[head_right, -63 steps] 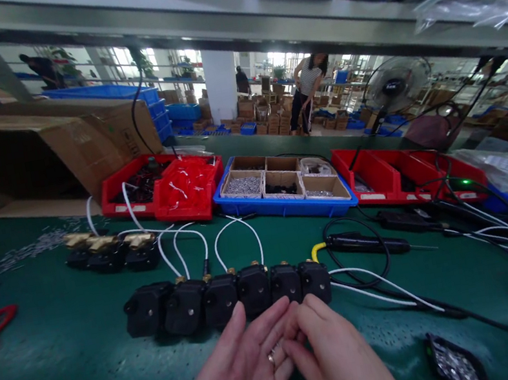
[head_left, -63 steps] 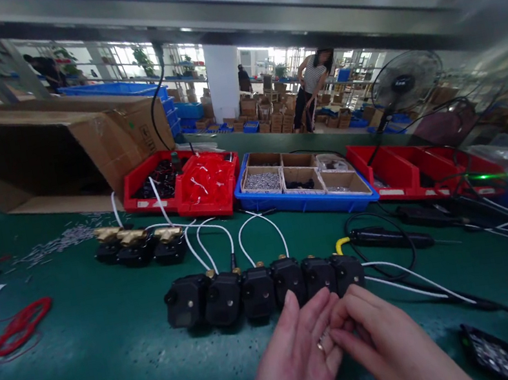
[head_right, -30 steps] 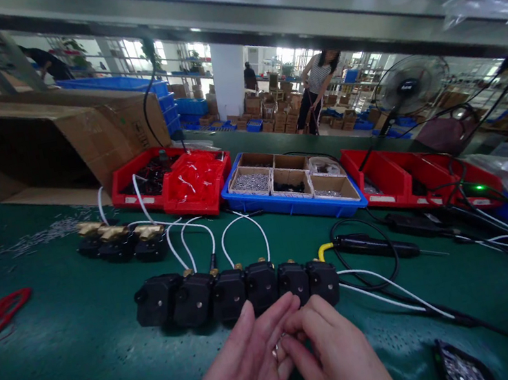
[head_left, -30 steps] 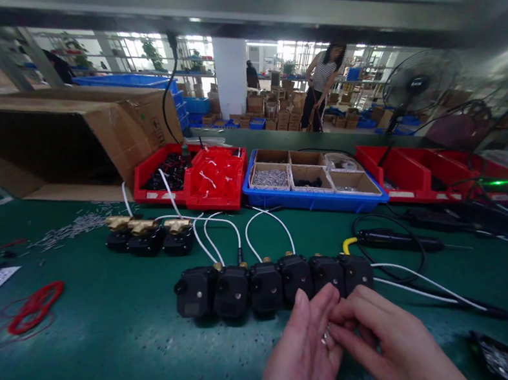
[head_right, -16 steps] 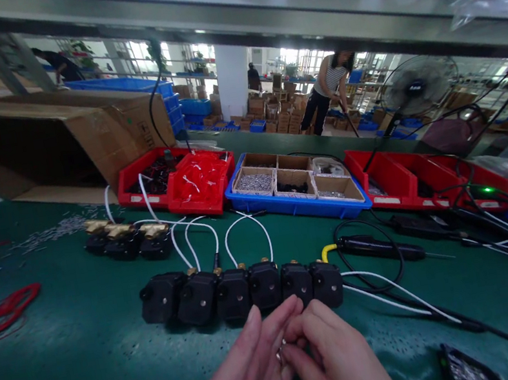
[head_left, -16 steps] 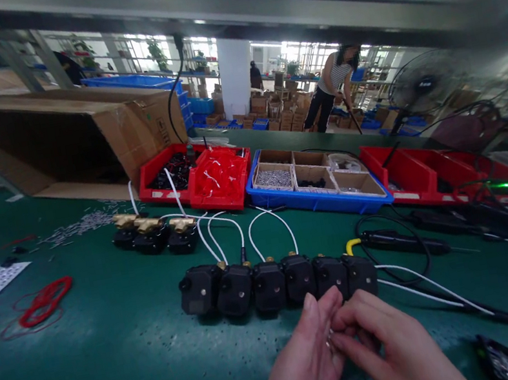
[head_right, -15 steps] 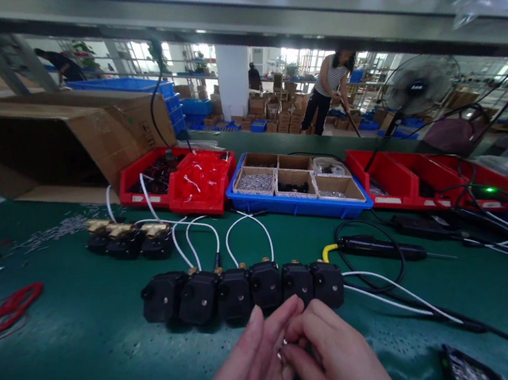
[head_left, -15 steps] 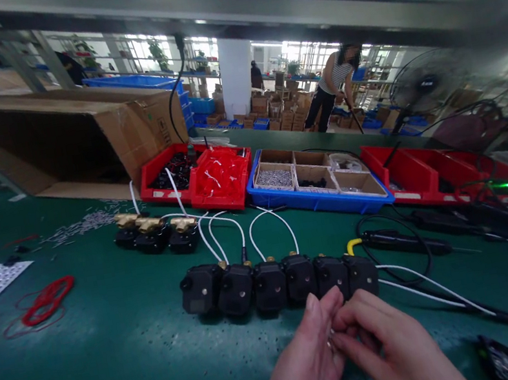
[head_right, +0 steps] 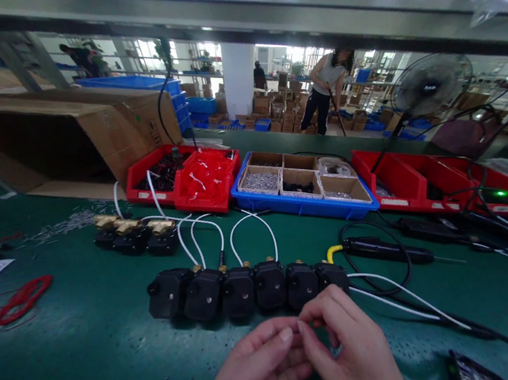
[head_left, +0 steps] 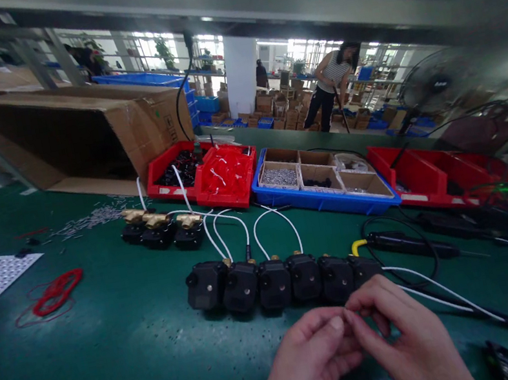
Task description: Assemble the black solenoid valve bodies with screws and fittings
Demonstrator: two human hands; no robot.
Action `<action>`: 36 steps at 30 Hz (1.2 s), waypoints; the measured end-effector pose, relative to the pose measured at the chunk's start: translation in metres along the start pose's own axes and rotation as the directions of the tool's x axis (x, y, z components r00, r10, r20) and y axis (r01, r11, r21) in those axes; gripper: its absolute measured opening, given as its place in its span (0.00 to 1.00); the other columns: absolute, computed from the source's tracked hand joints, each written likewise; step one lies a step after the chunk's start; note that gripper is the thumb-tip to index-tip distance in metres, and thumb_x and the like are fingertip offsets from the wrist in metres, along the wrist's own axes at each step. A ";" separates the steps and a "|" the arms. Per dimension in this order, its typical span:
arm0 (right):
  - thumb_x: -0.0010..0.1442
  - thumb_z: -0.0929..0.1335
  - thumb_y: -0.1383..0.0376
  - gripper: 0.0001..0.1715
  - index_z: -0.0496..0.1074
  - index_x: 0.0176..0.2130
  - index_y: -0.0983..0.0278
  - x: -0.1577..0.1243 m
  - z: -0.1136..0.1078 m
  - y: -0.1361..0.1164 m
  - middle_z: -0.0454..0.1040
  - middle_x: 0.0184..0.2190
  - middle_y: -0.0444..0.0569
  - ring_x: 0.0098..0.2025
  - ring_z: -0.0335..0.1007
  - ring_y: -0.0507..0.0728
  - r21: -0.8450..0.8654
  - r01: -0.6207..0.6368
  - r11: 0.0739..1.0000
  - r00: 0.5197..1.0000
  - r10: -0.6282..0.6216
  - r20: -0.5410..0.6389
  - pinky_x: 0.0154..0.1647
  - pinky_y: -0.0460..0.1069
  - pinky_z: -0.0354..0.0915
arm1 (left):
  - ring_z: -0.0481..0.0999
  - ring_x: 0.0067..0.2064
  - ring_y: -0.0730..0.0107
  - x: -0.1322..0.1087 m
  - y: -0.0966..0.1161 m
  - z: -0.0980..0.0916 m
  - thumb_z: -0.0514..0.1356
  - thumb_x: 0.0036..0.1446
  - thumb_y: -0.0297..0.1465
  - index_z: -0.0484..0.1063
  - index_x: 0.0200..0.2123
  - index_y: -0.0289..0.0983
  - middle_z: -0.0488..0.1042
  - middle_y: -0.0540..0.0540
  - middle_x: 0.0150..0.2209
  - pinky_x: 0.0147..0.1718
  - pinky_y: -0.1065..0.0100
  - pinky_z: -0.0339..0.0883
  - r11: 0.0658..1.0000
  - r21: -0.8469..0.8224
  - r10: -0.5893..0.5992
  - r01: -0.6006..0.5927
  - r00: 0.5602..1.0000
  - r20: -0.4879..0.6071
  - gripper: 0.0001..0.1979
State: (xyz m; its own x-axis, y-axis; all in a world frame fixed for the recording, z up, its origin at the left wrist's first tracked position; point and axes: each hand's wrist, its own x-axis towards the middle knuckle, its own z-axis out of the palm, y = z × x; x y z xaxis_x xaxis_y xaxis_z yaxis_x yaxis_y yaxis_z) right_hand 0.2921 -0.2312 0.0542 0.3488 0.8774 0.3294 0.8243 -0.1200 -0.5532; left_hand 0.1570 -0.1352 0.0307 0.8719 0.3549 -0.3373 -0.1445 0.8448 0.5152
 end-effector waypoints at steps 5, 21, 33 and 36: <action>0.69 0.66 0.70 0.08 0.73 0.43 0.58 0.000 -0.002 0.007 0.74 0.36 0.46 0.37 0.74 0.53 -0.030 0.235 0.972 0.971 -0.236 -0.047 0.36 0.44 0.71 | 0.71 0.31 0.72 0.007 -0.002 -0.004 0.73 0.51 0.40 0.83 0.39 0.32 0.78 0.45 0.30 0.32 0.70 0.62 0.945 0.319 0.123 -0.075 0.984 -0.132 0.18; 0.70 0.67 0.62 0.07 0.74 0.47 0.57 -0.012 -0.020 0.011 0.77 0.41 0.48 0.43 0.76 0.56 -0.048 0.026 0.999 0.992 -0.031 -0.120 0.42 0.47 0.73 | 0.73 0.63 0.51 -0.003 -0.002 -0.013 0.58 0.68 0.38 0.76 0.55 0.28 0.74 0.30 0.60 0.66 0.55 0.61 0.963 -0.267 0.004 -0.025 0.997 -0.076 0.21; 0.56 0.70 0.55 0.28 0.74 0.55 0.60 -0.168 -0.109 0.125 0.75 0.49 0.54 0.37 0.76 0.59 -0.185 -0.603 0.776 0.775 0.515 -0.367 0.43 0.55 0.74 | 0.79 0.57 0.51 0.003 -0.025 -0.002 0.65 0.61 0.27 0.75 0.51 0.29 0.79 0.31 0.54 0.56 0.59 0.73 0.970 0.067 -0.227 0.235 0.968 -0.104 0.15; 0.58 0.70 0.58 0.30 0.71 0.59 0.60 -0.172 -0.101 0.127 0.73 0.53 0.54 0.41 0.76 0.59 -0.149 -0.598 0.787 0.789 0.547 -0.278 0.47 0.56 0.74 | 0.85 0.45 0.55 0.019 -0.041 0.043 0.62 0.65 0.34 0.70 0.56 0.32 0.81 0.32 0.50 0.42 0.62 0.77 0.932 0.292 -0.205 0.215 0.977 -0.064 0.19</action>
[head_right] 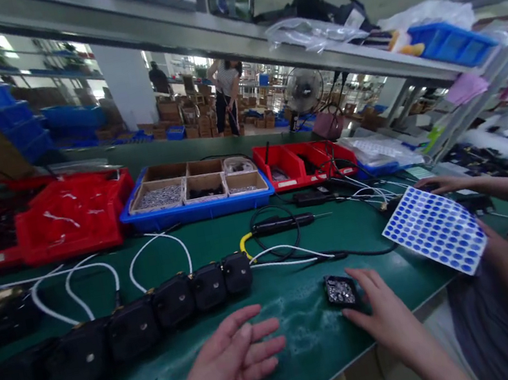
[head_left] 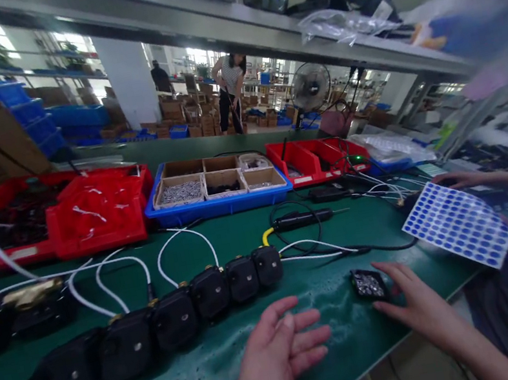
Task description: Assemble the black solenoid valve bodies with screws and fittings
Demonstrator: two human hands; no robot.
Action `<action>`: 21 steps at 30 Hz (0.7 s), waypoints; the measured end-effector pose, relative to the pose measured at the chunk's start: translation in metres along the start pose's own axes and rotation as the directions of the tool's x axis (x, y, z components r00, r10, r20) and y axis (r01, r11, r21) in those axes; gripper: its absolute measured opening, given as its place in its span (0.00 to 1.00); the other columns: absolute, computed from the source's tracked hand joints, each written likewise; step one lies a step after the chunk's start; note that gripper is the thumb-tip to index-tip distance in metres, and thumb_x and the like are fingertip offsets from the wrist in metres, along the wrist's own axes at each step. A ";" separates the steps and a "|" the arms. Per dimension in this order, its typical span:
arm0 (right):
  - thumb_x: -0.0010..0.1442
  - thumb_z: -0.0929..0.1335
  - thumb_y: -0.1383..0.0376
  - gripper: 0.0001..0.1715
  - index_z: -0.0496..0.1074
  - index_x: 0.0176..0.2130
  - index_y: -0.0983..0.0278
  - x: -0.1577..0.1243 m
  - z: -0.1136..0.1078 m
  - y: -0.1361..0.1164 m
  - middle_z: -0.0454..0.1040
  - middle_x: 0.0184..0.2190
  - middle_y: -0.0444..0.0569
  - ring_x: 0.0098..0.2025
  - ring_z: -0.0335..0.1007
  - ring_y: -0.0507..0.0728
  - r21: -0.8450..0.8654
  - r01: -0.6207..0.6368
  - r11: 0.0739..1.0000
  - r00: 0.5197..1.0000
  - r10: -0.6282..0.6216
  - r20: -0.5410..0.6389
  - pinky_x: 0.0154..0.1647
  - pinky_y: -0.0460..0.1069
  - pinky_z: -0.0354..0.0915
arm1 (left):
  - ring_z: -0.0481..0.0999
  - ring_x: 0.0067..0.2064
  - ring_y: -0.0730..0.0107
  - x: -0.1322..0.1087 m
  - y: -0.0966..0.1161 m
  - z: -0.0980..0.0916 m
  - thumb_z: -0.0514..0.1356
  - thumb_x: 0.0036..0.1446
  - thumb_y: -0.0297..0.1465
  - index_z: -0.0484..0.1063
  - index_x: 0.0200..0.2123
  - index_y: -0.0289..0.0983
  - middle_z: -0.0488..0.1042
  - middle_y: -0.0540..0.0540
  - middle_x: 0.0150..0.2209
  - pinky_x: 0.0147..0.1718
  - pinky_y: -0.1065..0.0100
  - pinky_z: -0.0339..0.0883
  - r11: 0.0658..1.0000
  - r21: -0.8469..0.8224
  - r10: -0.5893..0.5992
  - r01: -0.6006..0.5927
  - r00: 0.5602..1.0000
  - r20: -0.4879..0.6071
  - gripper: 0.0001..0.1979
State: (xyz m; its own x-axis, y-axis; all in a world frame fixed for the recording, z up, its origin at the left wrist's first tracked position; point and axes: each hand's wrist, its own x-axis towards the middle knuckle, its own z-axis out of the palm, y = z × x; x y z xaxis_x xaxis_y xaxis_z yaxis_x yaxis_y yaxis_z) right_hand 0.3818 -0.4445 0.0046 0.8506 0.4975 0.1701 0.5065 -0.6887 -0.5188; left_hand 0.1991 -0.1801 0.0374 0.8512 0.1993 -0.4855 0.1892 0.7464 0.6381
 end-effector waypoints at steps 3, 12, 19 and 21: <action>0.59 0.70 0.58 0.24 0.74 0.54 0.62 0.000 0.012 -0.004 0.74 0.48 0.53 0.42 0.75 0.60 0.024 0.023 0.999 1.000 -0.023 -0.006 0.44 0.56 0.73 | 0.84 0.36 0.55 0.017 -0.003 0.050 0.57 0.67 0.40 0.69 0.57 0.32 0.82 0.33 0.46 0.34 0.60 0.75 0.952 0.266 0.130 -0.153 0.986 0.101 0.21; 0.56 0.74 0.61 0.25 0.71 0.53 0.57 -0.012 0.052 -0.011 0.76 0.44 0.49 0.40 0.76 0.58 0.088 0.358 0.930 0.934 -0.358 -0.015 0.39 0.51 0.75 | 0.61 0.71 0.53 0.045 -0.039 0.059 0.49 0.68 0.30 0.69 0.65 0.37 0.74 0.39 0.62 0.73 0.52 0.34 0.422 0.610 0.509 -0.670 0.732 0.453 0.24; 0.59 0.73 0.65 0.24 0.71 0.55 0.55 -0.014 0.079 -0.088 0.75 0.47 0.47 0.44 0.77 0.58 0.273 0.438 0.857 0.888 -0.460 0.021 0.42 0.49 0.75 | 0.57 0.73 0.53 0.005 -0.023 0.007 0.46 0.71 0.30 0.64 0.68 0.36 0.68 0.38 0.67 0.73 0.50 0.37 0.368 0.732 0.538 -0.574 0.773 0.336 0.26; 0.59 0.72 0.66 0.25 0.70 0.55 0.54 -0.015 0.085 -0.106 0.75 0.48 0.46 0.45 0.76 0.57 0.334 0.441 0.833 0.878 -0.478 0.032 0.42 0.48 0.75 | 0.56 0.73 0.53 -0.008 -0.018 -0.010 0.46 0.71 0.31 0.63 0.69 0.40 0.63 0.42 0.70 0.73 0.47 0.39 0.383 0.730 0.538 -0.567 0.779 0.323 0.26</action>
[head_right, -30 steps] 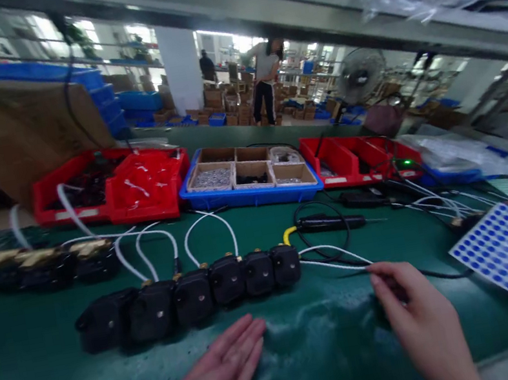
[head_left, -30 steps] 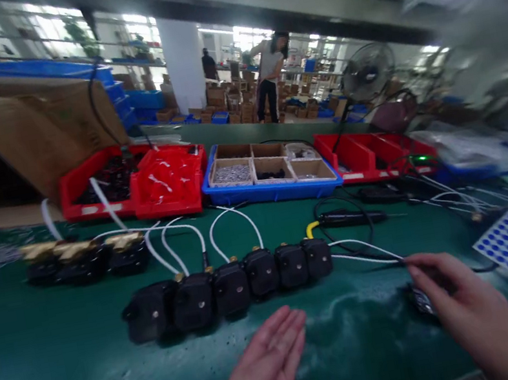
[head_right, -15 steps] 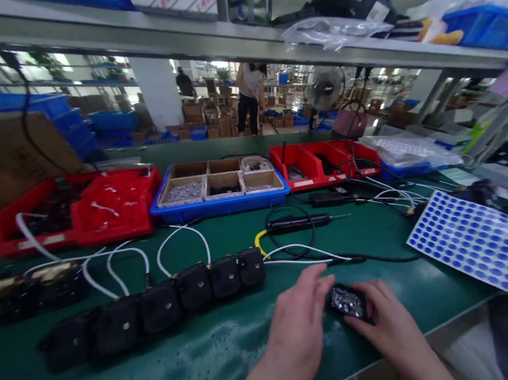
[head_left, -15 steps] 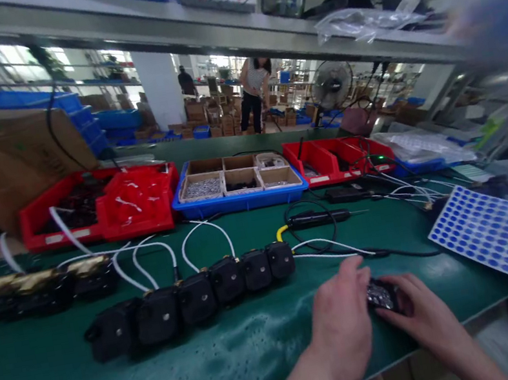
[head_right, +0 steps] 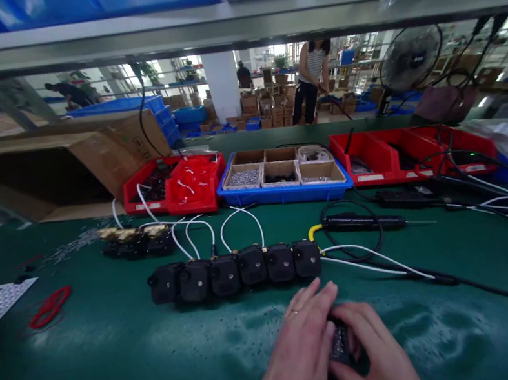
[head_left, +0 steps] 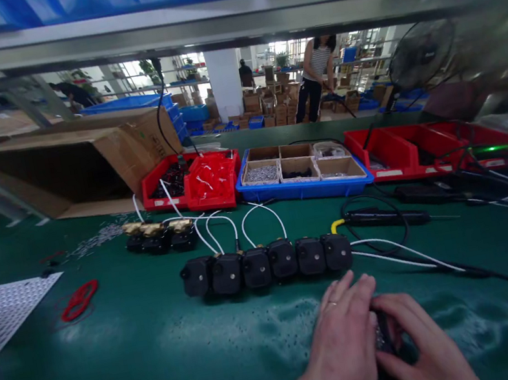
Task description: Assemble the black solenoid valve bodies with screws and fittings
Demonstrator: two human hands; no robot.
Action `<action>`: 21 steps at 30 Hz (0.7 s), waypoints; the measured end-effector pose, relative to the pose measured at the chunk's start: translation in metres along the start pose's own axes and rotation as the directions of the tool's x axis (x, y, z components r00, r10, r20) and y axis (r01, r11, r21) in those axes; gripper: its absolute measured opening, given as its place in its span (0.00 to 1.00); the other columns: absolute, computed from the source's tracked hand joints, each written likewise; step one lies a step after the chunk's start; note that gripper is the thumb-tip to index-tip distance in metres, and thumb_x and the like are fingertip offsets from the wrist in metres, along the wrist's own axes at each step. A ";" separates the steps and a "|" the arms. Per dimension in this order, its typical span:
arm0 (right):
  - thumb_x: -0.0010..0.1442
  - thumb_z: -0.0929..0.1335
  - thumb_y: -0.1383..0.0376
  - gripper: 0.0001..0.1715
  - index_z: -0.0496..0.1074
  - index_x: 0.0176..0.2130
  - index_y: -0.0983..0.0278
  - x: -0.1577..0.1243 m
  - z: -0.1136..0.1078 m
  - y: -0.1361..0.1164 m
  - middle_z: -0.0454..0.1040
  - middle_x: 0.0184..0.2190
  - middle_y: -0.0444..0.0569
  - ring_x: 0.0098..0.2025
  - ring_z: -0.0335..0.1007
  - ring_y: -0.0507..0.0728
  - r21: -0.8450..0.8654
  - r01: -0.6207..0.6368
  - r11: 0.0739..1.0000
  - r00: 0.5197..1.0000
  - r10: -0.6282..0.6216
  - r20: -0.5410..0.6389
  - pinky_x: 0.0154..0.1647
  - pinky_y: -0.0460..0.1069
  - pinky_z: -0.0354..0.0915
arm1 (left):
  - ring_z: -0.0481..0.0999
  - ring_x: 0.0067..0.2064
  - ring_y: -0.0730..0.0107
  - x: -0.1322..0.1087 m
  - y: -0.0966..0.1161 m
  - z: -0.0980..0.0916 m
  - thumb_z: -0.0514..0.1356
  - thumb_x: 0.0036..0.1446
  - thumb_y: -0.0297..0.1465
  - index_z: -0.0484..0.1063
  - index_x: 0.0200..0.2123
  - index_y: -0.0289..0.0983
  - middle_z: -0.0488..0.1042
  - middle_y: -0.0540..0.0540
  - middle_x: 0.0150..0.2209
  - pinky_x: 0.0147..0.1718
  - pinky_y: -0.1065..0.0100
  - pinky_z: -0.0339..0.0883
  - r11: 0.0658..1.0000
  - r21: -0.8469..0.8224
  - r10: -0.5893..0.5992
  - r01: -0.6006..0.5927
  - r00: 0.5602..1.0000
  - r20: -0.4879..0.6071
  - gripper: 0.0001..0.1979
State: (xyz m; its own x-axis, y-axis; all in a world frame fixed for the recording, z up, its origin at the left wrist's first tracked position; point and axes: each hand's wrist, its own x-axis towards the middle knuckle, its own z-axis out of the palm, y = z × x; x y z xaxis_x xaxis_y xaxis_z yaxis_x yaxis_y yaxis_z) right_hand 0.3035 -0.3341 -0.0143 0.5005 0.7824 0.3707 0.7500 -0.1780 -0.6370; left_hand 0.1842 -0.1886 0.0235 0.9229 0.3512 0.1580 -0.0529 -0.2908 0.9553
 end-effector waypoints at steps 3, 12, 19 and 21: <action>0.60 0.72 0.66 0.26 0.69 0.56 0.54 0.008 0.013 -0.014 0.73 0.49 0.47 0.45 0.76 0.57 0.071 0.011 0.997 1.000 -0.011 -0.004 0.42 0.48 0.75 | 0.53 0.74 0.49 -0.021 -0.013 -0.024 0.61 0.63 0.31 0.60 0.70 0.46 0.55 0.45 0.74 0.72 0.42 0.43 0.998 0.005 -0.066 0.066 0.997 -0.033 0.33; 0.62 0.72 0.68 0.31 0.65 0.61 0.50 0.036 0.021 -0.042 0.68 0.56 0.48 0.53 0.71 0.58 0.201 0.000 0.980 0.977 -0.043 0.208 0.48 0.49 0.73 | 0.79 0.53 0.55 -0.038 -0.033 -0.059 0.70 0.41 0.20 0.72 0.55 0.42 0.75 0.43 0.56 0.53 0.55 0.73 0.816 -0.478 -0.408 0.325 0.910 -0.078 0.36; 0.70 0.66 0.68 0.08 0.75 0.42 0.57 0.061 0.023 -0.062 0.70 0.39 0.48 0.43 0.68 0.61 -0.055 0.072 0.996 0.949 -0.052 0.310 0.42 0.55 0.68 | 0.79 0.50 0.61 -0.037 -0.040 -0.058 0.67 0.41 0.17 0.74 0.52 0.42 0.75 0.45 0.53 0.50 0.62 0.75 0.856 -0.387 -0.442 0.343 0.873 -0.206 0.32; 0.67 0.68 0.71 0.07 0.75 0.40 0.59 0.062 0.035 -0.067 0.70 0.39 0.49 0.43 0.67 0.63 -0.156 0.030 0.987 0.946 0.022 0.324 0.42 0.58 0.67 | 0.79 0.49 0.61 -0.038 -0.042 -0.054 0.66 0.40 0.17 0.74 0.52 0.42 0.75 0.45 0.53 0.49 0.62 0.75 0.851 -0.391 -0.450 0.352 0.871 -0.196 0.32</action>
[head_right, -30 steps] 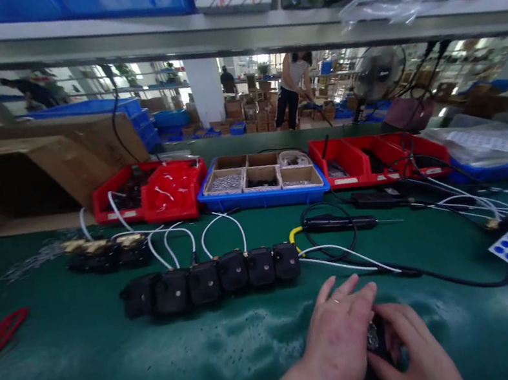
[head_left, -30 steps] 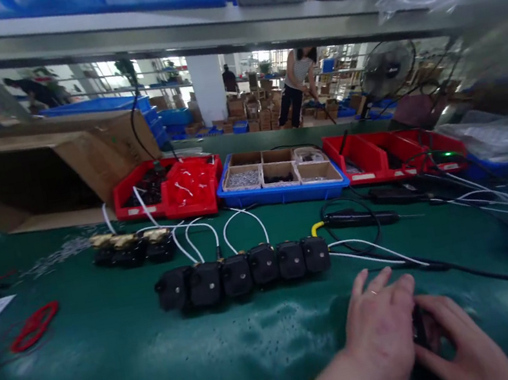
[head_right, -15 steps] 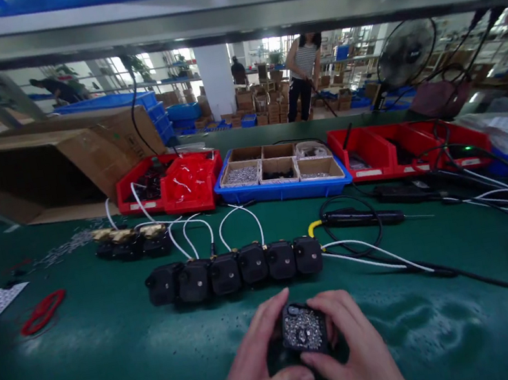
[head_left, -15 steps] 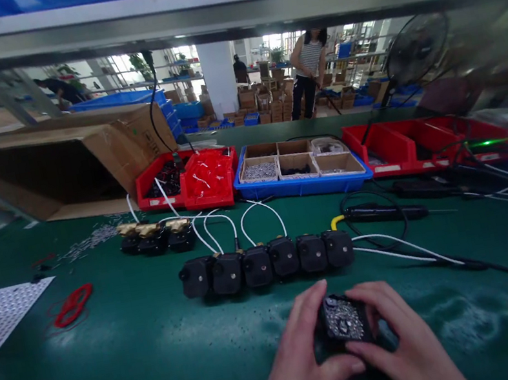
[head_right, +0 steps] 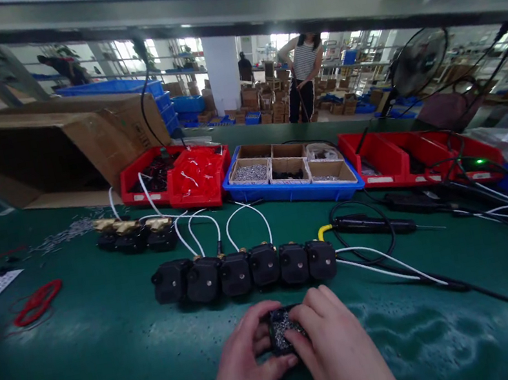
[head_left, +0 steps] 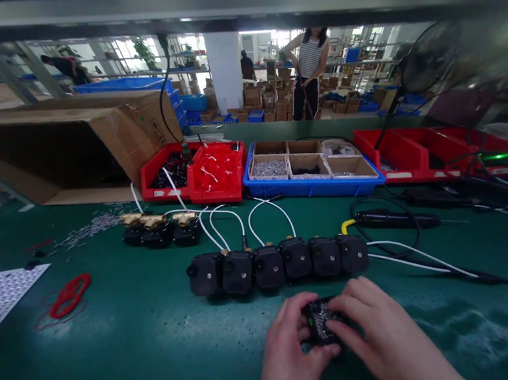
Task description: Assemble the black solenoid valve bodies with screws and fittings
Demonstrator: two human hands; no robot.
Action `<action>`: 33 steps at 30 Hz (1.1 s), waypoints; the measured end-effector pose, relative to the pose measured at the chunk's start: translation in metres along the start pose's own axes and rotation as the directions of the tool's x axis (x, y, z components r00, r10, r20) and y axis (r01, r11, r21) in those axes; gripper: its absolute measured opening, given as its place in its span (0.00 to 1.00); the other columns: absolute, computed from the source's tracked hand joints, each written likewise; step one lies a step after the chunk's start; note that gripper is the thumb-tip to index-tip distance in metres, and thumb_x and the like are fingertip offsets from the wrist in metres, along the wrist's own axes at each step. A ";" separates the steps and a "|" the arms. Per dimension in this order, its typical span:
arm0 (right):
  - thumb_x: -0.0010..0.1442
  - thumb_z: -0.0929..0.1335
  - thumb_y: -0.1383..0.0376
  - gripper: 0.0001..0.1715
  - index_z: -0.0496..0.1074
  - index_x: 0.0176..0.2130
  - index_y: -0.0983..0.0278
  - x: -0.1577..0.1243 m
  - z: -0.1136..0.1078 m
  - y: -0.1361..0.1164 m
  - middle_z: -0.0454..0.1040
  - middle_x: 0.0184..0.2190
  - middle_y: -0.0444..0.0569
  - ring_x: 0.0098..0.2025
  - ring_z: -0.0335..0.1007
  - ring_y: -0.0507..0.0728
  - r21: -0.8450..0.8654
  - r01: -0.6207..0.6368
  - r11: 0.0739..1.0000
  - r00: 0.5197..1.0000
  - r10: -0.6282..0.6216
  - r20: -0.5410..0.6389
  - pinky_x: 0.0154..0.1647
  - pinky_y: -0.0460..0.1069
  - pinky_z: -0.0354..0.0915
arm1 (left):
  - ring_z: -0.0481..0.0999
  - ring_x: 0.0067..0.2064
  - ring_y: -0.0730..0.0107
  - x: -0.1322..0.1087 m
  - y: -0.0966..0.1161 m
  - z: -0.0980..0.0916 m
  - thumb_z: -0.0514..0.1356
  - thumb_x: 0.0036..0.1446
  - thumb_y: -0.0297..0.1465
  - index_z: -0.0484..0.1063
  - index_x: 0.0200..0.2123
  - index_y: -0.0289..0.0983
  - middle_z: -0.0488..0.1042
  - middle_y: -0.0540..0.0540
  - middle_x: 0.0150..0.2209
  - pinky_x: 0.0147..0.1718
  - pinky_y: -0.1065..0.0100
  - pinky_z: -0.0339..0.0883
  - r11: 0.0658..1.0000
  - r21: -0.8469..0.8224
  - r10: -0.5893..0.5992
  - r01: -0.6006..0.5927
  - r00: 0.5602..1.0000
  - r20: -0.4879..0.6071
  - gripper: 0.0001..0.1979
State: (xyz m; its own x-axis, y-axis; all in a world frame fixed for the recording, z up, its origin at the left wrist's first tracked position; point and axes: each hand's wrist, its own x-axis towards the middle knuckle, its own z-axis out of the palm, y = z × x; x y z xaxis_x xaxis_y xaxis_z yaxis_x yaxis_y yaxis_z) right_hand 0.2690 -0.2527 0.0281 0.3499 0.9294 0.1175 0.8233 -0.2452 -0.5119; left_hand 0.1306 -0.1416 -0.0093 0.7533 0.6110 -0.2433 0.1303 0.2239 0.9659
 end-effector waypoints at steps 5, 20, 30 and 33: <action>0.62 0.69 0.76 0.10 0.71 0.32 0.62 0.006 0.018 -0.004 0.69 0.36 0.48 0.41 0.68 0.62 -0.034 -0.111 0.993 0.993 0.112 0.045 0.40 0.57 0.66 | 0.80 0.50 0.61 0.000 -0.004 0.004 0.65 0.40 0.17 0.74 0.51 0.41 0.77 0.45 0.52 0.50 0.61 0.76 0.999 -0.033 -0.004 0.005 1.000 0.029 0.32; 0.70 0.67 0.64 0.04 0.73 0.41 0.56 0.041 -0.028 0.018 0.75 0.38 0.42 0.40 0.72 0.55 0.225 0.093 0.970 0.980 -0.049 -0.195 0.40 0.48 0.66 | 0.81 0.51 0.56 0.009 0.005 0.007 0.66 0.40 0.20 0.69 0.54 0.38 0.79 0.41 0.51 0.49 0.60 0.76 0.979 -0.195 -0.060 0.063 0.998 0.021 0.33; 0.70 0.68 0.67 0.06 0.76 0.40 0.58 0.078 -0.027 0.038 0.73 0.35 0.46 0.41 0.66 0.59 -0.082 0.285 0.955 0.927 -0.296 -0.232 0.44 0.56 0.57 | 0.81 0.49 0.59 0.012 0.002 0.008 0.66 0.38 0.18 0.71 0.52 0.38 0.77 0.42 0.53 0.47 0.63 0.76 0.980 -0.192 -0.047 0.048 0.999 0.012 0.34; 0.70 0.68 0.66 0.06 0.76 0.40 0.58 0.077 -0.027 0.037 0.74 0.35 0.46 0.42 0.68 0.59 -0.122 0.269 0.955 0.932 -0.290 -0.218 0.45 0.57 0.56 | 0.81 0.48 0.59 0.012 0.000 0.009 0.66 0.37 0.19 0.71 0.52 0.39 0.77 0.42 0.53 0.47 0.63 0.77 0.980 -0.195 -0.043 0.044 0.999 0.009 0.34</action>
State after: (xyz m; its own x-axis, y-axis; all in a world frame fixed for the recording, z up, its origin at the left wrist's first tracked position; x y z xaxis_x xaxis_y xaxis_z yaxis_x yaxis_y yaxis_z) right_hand 0.3385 -0.1977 0.0409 0.1843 0.8770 0.4438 0.9351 -0.0175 -0.3539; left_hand 0.1456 -0.1409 -0.0113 0.7527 0.5939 -0.2840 0.0350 0.3948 0.9181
